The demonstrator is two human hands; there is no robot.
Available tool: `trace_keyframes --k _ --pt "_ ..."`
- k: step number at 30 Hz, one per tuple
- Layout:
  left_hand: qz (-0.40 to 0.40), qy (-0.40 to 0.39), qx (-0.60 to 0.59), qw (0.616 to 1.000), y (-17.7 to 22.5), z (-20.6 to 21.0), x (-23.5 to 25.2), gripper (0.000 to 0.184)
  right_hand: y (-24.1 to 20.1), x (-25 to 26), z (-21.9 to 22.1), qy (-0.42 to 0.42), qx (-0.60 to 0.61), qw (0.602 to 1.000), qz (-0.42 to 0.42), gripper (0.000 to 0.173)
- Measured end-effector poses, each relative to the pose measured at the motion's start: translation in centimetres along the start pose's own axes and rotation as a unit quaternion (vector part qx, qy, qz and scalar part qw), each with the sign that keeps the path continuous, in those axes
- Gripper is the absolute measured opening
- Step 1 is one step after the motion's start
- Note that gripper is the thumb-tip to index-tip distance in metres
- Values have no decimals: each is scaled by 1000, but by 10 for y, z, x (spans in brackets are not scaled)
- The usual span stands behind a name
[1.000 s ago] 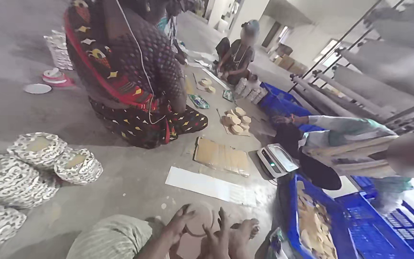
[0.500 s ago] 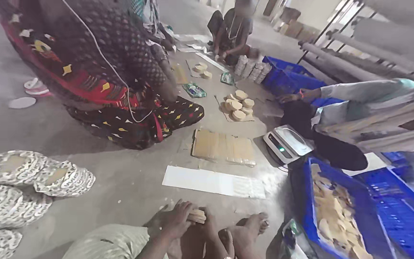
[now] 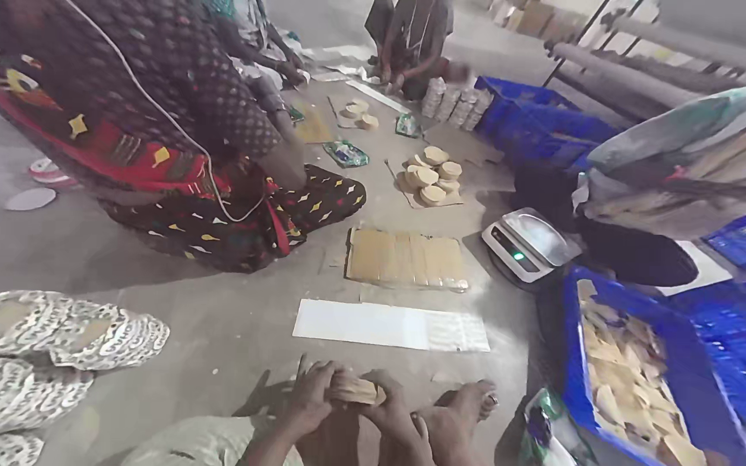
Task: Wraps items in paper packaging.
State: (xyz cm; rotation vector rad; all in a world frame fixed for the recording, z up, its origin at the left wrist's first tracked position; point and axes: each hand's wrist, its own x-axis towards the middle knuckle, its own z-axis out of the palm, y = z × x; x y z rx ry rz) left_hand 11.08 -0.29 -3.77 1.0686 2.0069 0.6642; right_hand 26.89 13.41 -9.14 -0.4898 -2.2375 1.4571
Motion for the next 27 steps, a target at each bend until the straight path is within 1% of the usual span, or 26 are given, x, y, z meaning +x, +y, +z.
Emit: trace_keyframes --k 1,2,3,4,5,6,7,9,11,12,13,15,16,18,20,22,24,25,26,27 --pt "9 4 1 1000 1 1 -2 64 -3 2 -3 -3 -3 1000 -15 39" --pt "28 12 1 1000 -3 9 -2 68 -3 2 -4 -19 -12 1000 -2 41" --pt "45 14 -1 999 -6 18 0 70 1 1 -3 -43 -22 998 32 43" --pt "48 -3 14 999 -7 23 3 68 11 1 0 -62 -31 995 66 45" --pt "32 -37 39 998 -5 22 8 62 23 1 5 -63 -34 994 79 46" --pt "15 -59 58 996 -2 19 13 57 30 4 7 -59 -36 995 77 44" --pt "2 -60 54 997 -2 17 16 54 30 8 7 -62 -38 995 72 42" --pt "-4 -21 15 1000 -9 19 14 51 18 9 4 -61 -42 996 57 38" --pt "41 38 -28 998 -6 13 13 52 8 16 -3 -24 -26 999 15 38" --pt "60 55 -34 996 -4 12 13 55 6 20 -7 -17 -23 1000 8 39" --pt "54 50 -16 997 -3 12 12 57 5 21 -9 -25 -21 999 25 40" --pt "-20 -16 63 998 -3 15 13 65 14 20 -6 -70 -32 994 84 40" --pt "-64 -51 108 991 -3 15 16 70 22 21 -3 -81 -34 991 96 41" --pt "-103 -69 142 982 -6 13 26 74 32 26 2 -94 -34 989 105 43" --pt "-133 -95 174 971 -7 12 24 81 36 23 7 -103 -32 989 104 45" --pt "-164 -112 189 962 -10 12 23 97 35 25 8 -108 -31 988 104 44" --pt "-179 -102 189 960 -18 13 25 119 33 28 8 -118 -30 988 99 43" --pt "-170 -83 173 967 -19 14 23 130 31 28 7 -116 -27 989 88 41" --pt "-138 -47 149 978 -16 13 19 138 28 27 5 -106 -24 992 66 39" --pt "-77 12 113 991 -13 12 14 142 20 28 2 -95 -22 994 48 37"
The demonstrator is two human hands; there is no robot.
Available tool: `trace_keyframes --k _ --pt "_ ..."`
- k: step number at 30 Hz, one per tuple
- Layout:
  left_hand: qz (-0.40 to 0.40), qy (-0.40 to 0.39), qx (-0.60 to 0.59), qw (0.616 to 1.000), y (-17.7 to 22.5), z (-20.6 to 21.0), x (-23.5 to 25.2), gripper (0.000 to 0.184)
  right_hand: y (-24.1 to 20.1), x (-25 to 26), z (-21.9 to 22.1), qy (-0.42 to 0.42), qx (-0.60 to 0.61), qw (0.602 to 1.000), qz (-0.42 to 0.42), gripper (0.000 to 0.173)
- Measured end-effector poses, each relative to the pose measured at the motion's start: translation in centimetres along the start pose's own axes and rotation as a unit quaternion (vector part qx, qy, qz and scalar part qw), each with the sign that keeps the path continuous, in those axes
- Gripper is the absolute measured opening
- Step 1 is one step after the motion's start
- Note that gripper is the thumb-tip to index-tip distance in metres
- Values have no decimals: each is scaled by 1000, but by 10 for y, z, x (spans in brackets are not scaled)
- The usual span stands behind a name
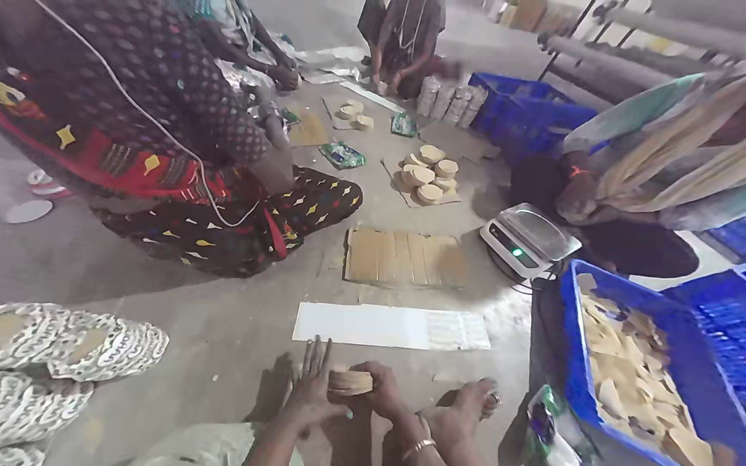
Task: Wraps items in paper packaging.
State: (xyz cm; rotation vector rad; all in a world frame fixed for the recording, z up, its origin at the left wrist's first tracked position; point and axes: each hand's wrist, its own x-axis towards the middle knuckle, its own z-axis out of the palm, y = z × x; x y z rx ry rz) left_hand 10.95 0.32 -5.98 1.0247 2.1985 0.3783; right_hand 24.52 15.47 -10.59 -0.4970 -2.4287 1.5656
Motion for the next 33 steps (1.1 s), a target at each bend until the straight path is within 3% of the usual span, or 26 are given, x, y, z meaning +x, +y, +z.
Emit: trace_keyframes --k 2,4,7,9,13,16,19,22,26,33 --pt "130 94 -68 985 3 1 -4 133 -13 -1 -8 26 -1 1000 -17 39" --pt "182 83 -84 976 8 10 -8 102 -10 -7 -7 10 -16 1000 22 40" --pt "135 4 -22 991 16 11 3 66 7 -4 -1 15 -19 999 37 39" --pt "104 -8 -26 994 13 13 8 57 10 -3 4 26 -10 999 43 42" --pt "51 6 -78 996 5 12 11 64 13 -3 10 43 22 995 83 52" --pt "57 15 -72 996 5 -1 6 71 1 -4 -1 93 63 993 22 47" --pt "125 64 -122 983 -8 13 5 68 -16 -7 -21 75 34 995 -51 42" --pt "176 104 -163 965 -2 25 9 78 -13 -2 -27 0 -29 999 -18 40" --pt "98 -33 -8 995 17 3 9 59 15 6 -11 -10 -8 1000 10 43" --pt "74 -22 -6 997 16 9 5 56 15 1 -5 12 25 1000 0 42"
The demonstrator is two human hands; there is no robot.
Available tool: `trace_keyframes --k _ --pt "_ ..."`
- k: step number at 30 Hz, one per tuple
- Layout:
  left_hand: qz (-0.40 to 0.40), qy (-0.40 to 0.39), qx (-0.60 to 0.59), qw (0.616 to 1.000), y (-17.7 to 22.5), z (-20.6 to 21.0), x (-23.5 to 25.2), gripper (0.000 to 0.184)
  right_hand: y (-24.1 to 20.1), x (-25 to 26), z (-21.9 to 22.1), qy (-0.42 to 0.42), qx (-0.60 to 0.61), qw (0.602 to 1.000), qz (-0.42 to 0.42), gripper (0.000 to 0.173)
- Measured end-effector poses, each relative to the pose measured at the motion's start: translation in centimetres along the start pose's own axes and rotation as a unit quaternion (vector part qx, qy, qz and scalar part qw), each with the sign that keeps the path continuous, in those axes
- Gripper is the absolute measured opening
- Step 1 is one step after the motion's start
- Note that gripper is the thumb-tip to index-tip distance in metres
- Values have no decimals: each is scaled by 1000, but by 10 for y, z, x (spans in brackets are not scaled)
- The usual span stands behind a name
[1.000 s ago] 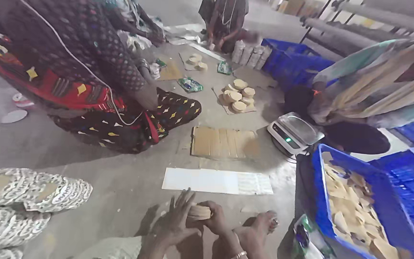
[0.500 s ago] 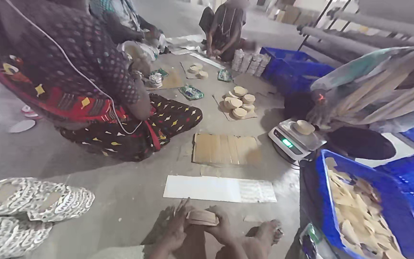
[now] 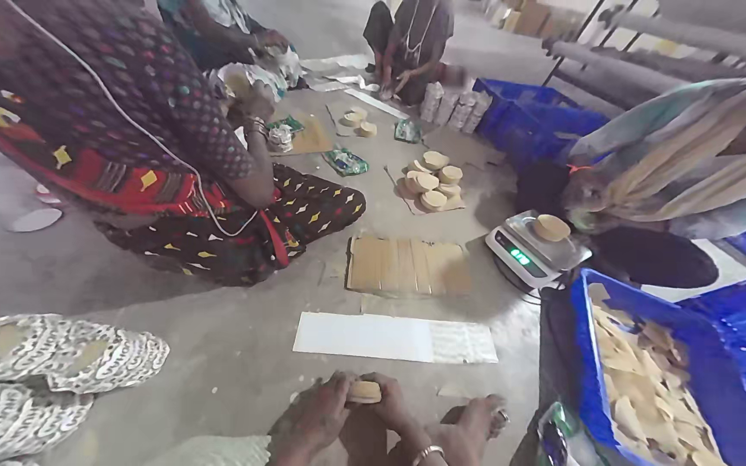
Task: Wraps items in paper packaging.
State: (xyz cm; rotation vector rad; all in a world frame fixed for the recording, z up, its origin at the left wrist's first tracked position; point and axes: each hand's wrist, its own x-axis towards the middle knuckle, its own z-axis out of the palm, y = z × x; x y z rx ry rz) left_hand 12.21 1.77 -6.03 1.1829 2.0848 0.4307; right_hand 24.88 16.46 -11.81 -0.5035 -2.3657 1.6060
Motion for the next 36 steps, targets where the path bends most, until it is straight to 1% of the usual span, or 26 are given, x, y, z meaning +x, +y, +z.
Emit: trace_keyframes --k 3,6,7,8,9,10,11,12,13,14,15,16,17,19,21,22,23,25,26,28,30,31,33,34,35,36 --pt "22 61 16 998 3 -1 3 53 -5 5 -7 27 4 999 -33 36" --pt "-12 -11 11 1000 5 -3 1 57 4 -1 -2 -5 12 1000 5 40" --pt "-5 -18 -9 1000 4 -6 4 60 5 3 -5 -14 11 1000 7 41" --pt "16 2 -42 999 -1 -6 6 67 4 8 -8 -15 16 1000 3 41" --pt "50 64 -94 992 -10 -3 9 77 3 14 -12 -7 24 1000 -6 39" --pt "82 152 -176 969 -20 2 15 85 -1 22 -18 5 36 999 -12 39" --pt "77 239 -231 940 -29 1 23 85 -3 35 -25 17 50 998 -16 38" --pt "23 309 -252 917 -37 -5 29 79 -3 49 -30 36 53 997 -30 37" --pt "-76 345 -253 901 -42 -15 34 71 -2 63 -34 48 53 996 -46 38" --pt "-192 339 -229 892 -46 -26 40 69 -2 78 -37 49 54 996 -51 39" --pt "-283 307 -185 890 -49 -37 48 73 -1 95 -39 44 50 996 -51 41" --pt "-344 264 -114 894 -51 -45 56 76 3 109 -40 36 39 998 -46 43" --pt "-377 225 -43 897 -48 -50 61 77 8 119 -39 20 26 999 -35 44" --pt "-387 180 35 904 -43 -52 68 69 19 126 -34 -5 23 1000 -21 43" --pt "-375 167 38 911 -43 -53 76 55 24 126 -34 -9 33 999 -31 42" --pt "-370 178 17 912 -44 -51 77 51 28 123 -34 -8 39 998 -38 41" --pt "-376 205 -61 902 -40 -52 77 47 32 121 -34 -5 46 998 -47 41" --pt "-366 309 -259 839 -33 -58 75 38 38 120 -33 7 69 995 -68 41" --pt "-354 351 -312 809 -30 -60 73 33 40 120 -32 12 81 994 -78 41" --pt "-312 414 -373 769 -32 -54 71 27 45 118 -31 15 96 991 -93 40" --pt "-281 437 -479 707 -25 -50 71 29 47 118 -30 13 108 989 -99 40" --pt "-241 451 -550 661 -25 -41 78 26 47 118 -30 12 108 990 -95 40" --pt "-147 448 -671 572 -30 -17 92 29 45 118 -32 6 111 991 -81 39" --pt "-125 444 -691 557 -29 -10 95 29 46 118 -32 2 117 990 -77 39" --pt "-122 444 -694 554 -27 -5 97 30 47 119 -32 1 124 989 -79 39" --pt "-125 438 -689 563 -26 -1 98 35 48 119 -32 1 127 988 -85 39"
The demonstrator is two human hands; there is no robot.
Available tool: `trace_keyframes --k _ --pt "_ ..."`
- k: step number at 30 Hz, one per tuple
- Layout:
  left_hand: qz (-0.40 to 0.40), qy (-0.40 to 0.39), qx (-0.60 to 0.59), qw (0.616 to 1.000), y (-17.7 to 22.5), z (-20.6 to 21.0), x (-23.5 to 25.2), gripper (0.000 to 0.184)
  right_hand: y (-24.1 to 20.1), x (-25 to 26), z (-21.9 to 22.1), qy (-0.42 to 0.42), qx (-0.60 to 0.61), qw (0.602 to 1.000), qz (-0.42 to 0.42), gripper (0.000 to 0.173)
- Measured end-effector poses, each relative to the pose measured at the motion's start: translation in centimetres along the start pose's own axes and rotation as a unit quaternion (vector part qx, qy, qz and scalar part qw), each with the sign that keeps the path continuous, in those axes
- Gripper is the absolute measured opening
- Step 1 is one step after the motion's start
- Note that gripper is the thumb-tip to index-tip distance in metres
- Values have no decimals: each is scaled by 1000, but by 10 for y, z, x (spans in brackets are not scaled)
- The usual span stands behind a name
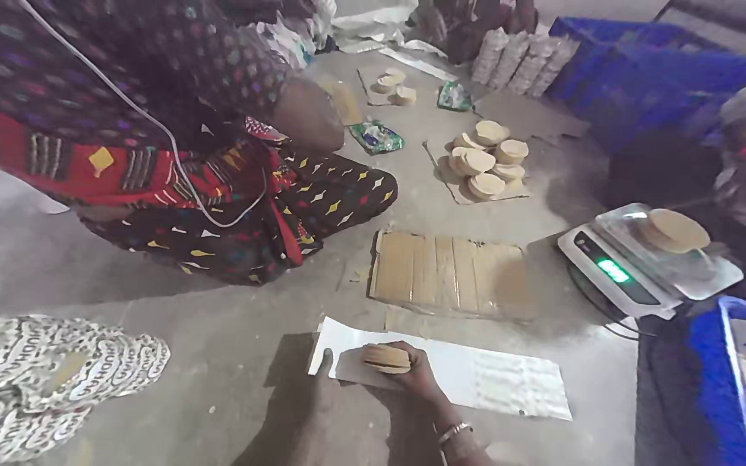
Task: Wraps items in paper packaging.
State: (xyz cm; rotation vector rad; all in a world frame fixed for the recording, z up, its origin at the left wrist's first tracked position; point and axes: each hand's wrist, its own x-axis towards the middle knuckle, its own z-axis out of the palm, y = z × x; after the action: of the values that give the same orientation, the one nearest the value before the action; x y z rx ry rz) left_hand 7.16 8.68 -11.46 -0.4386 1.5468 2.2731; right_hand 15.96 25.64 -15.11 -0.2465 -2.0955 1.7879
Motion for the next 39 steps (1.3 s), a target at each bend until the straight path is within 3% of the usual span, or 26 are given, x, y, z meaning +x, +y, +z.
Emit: trace_keyframes --k 3,5,7,9,12,13,17,20,22,24,27,28,29,31,33,37,39 --pt "28 -7 89 996 4 12 -20 37 1 0 -1 2 -10 1000 -15 39" --pt "99 -61 213 970 6 19 -42 36 4 -1 -2 1 -27 999 -21 41" --pt "266 -147 323 896 -10 14 -40 35 6 -1 -3 -2 -29 999 -19 41" --pt "398 -234 383 800 -25 3 -23 46 5 -1 -3 -1 -25 1000 -8 42" --pt "417 -308 459 722 -22 -7 -17 97 4 -2 -3 -2 -23 1000 -2 43" --pt "412 -310 471 715 -19 -7 -18 97 4 -2 -3 -3 -23 1000 1 43" --pt "419 -291 513 690 -1 1 -17 49 4 0 -3 -6 -36 999 6 42" --pt "435 -307 539 653 11 1 -9 38 4 -1 -4 -13 -42 999 5 43" --pt "402 -333 556 647 22 2 -6 34 2 -1 -4 -17 -39 999 7 43" --pt "389 -358 557 640 27 6 -5 39 1 1 -5 -19 -35 999 17 42" --pt "401 -409 545 612 19 2 -1 94 -2 1 -5 -27 -37 998 41 43" --pt "410 -409 534 616 14 0 0 103 -2 1 -5 -26 -36 998 42 43" --pt "434 -396 524 617 8 -1 3 94 -2 1 -5 -26 -36 998 42 42" --pt "486 -356 512 612 -2 1 3 58 -3 1 -6 -31 -36 998 43 43" --pt "504 -323 519 610 -5 3 -4 45 -4 1 -6 -30 -45 998 37 43" --pt "499 -293 568 586 -5 9 -20 49 -8 2 -7 -39 -65 996 54 44" --pt "452 -324 601 574 4 9 -27 78 -10 2 -7 -41 -68 995 60 45"
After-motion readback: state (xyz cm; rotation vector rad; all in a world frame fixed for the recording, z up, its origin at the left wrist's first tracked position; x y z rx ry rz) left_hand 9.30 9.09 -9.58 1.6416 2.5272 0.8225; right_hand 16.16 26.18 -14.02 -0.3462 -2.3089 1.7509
